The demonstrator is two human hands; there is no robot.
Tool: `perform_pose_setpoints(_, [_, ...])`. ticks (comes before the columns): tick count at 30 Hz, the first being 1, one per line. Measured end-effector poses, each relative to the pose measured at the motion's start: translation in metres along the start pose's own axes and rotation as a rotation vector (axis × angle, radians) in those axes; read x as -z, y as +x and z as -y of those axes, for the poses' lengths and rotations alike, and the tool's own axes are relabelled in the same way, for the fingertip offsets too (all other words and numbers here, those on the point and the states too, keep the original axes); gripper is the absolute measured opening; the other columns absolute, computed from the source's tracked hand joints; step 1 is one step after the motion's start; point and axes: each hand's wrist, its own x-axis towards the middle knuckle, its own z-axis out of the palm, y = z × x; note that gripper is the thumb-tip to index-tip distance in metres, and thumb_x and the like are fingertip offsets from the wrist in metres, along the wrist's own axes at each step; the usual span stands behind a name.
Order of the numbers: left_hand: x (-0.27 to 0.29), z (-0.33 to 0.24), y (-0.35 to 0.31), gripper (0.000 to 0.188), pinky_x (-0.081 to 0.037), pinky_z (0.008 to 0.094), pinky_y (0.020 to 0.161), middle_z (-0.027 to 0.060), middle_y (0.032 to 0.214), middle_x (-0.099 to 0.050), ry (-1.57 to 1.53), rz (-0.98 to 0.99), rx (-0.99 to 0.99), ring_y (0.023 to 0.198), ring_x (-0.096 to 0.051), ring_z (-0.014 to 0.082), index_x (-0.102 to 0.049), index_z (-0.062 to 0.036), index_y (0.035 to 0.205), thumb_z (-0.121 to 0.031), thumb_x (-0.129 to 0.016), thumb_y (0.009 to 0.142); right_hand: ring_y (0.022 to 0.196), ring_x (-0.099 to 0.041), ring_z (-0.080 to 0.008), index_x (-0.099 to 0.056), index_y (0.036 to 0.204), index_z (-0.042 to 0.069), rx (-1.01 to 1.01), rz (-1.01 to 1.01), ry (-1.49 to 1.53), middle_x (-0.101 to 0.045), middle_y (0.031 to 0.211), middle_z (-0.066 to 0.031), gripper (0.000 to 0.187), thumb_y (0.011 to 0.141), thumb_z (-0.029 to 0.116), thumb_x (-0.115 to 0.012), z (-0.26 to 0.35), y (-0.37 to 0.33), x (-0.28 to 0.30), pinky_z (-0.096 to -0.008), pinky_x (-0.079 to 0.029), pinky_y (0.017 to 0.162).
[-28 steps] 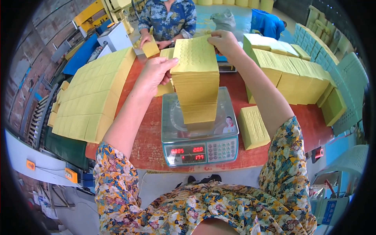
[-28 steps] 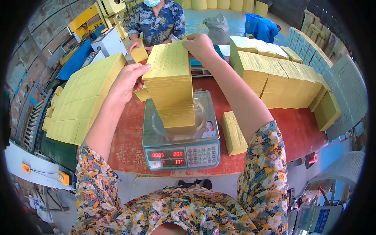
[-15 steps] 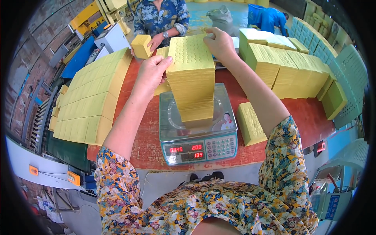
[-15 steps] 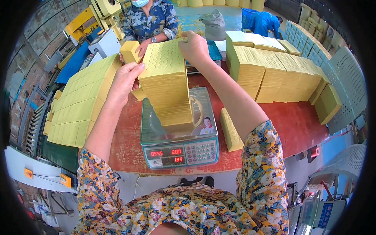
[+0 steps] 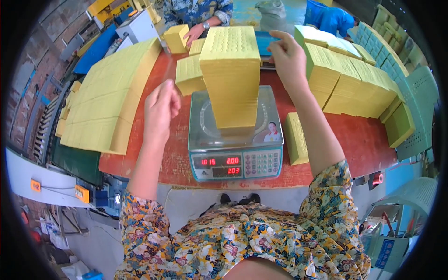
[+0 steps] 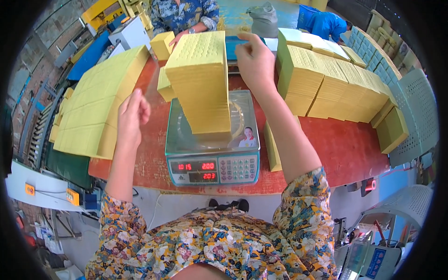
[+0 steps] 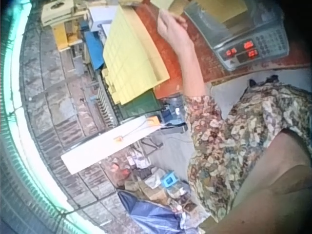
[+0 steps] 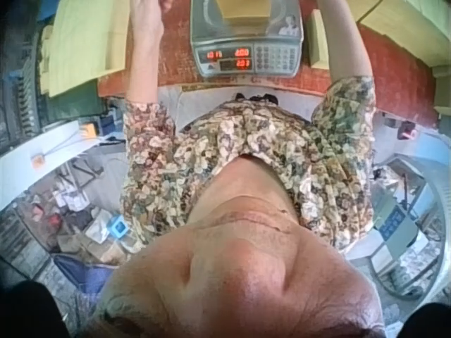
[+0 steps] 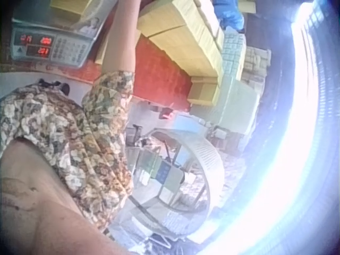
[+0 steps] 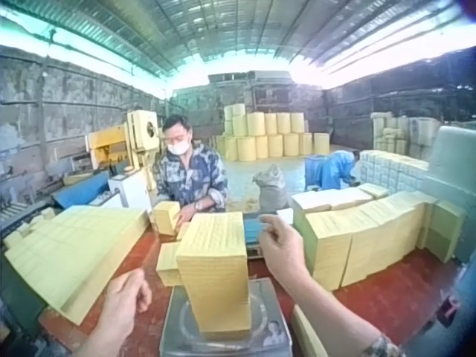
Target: The recorder is weighing stacks of yellow paper blocks on a digital scale in a factory setting.
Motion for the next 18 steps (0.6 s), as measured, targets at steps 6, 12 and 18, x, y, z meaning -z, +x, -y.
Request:
perform_pose_setpoints(6, [0.060,0.063,-0.083,0.037,-0.030,0.0205,0.045,-0.0003,0.059,-0.050,-0.243,-0.274,0.199,0.049,-0.041,0.0047,-0.049,-0.0122,0.067,-0.030,-0.055,0.099,0.068,-0.058,-0.0077,-0.062,0.119,-0.002,-0.157,0.036,0.421,-0.065,0.088,-0.0045,0.029,0.092,0.002,-0.052,0.003,-0.086,0.026,-0.0207,-0.043,0.060])
perform_pose_setpoints(12, [0.052,0.073,-0.128,0.037,-0.030,0.0222,0.045,0.0013,0.060,-0.051,-0.291,-0.340,0.233,0.050,-0.042,0.0072,-0.049,-0.0112,0.068,-0.031,-0.057,0.098,0.071,-0.059,-0.0092,-0.061,0.116,-0.003,-0.251,0.057,0.528,-0.064,0.087,-0.0051,0.027,0.091,0.000,-0.052,-0.004,-0.131,0.041,-0.0223,-0.046,0.063])
perform_pose_setpoints(18, [0.027,0.069,-0.157,0.035,-0.030,0.0226,0.045,0.0012,0.060,-0.052,-0.301,-0.353,0.225,0.051,-0.043,0.0074,-0.051,-0.0108,0.069,-0.030,-0.058,0.097,0.073,-0.060,-0.0086,-0.062,0.116,-0.002,-0.248,0.113,0.535,-0.065,0.088,-0.0043,0.027,0.092,0.001,-0.051,-0.008,-0.144,0.055,-0.0218,-0.046,0.064])
